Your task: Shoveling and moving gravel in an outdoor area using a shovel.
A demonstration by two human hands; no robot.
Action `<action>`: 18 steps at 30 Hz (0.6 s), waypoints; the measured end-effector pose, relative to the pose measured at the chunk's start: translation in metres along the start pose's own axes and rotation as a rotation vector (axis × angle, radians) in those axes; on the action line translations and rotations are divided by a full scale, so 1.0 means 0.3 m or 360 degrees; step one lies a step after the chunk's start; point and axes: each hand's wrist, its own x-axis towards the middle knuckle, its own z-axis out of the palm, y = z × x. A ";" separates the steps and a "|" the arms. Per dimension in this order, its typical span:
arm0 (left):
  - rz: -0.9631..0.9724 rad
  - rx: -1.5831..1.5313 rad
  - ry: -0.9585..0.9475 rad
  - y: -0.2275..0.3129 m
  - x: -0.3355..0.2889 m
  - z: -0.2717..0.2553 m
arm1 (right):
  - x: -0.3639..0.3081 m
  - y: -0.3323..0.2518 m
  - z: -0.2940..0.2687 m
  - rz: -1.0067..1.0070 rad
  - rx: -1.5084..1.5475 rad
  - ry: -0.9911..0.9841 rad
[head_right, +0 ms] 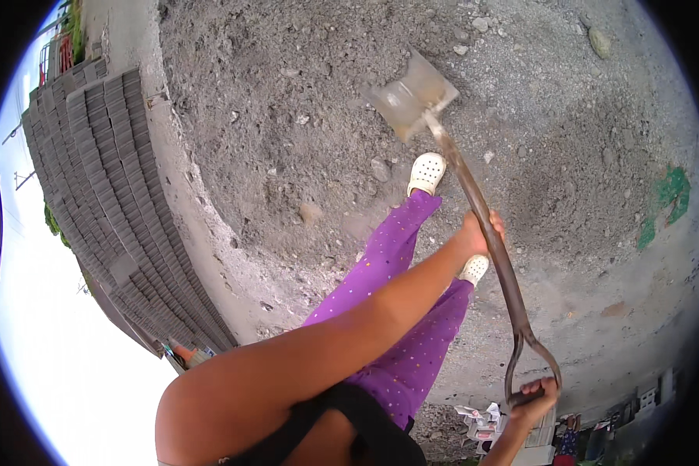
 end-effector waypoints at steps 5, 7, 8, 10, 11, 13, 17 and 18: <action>0.0497 0.0321 0.0111 0.678 -0.059 0.290 | 0.016 0.080 0.767 0.0063 -0.0026 -0.0063; 0.0452 0.0235 0.0084 0.680 -0.053 0.289 | 0.008 0.113 0.774 -0.0014 -0.0016 -0.0047; 0.0443 0.0178 0.0031 0.687 -0.045 0.292 | 0.017 0.132 0.792 -0.0034 -0.0022 0.0026; 0.0424 0.0225 0.0058 0.685 -0.024 0.279 | 0.063 0.185 0.770 -0.0189 -0.0024 0.0129; 0.0410 0.0273 0.0078 0.668 -0.013 0.263 | 0.085 0.215 0.749 -0.0310 -0.0064 0.0196; 0.0493 0.0336 0.0165 0.679 0.000 0.218 | 0.127 0.292 0.731 -0.0381 -0.0117 0.0256; 0.0570 0.0492 0.0196 0.711 -0.011 0.100 | 0.183 0.513 0.647 -0.0586 -0.0153 0.0382; 0.0581 0.0521 0.0243 0.671 -0.014 0.067 | 0.183 0.562 0.597 -0.0600 -0.0139 0.0435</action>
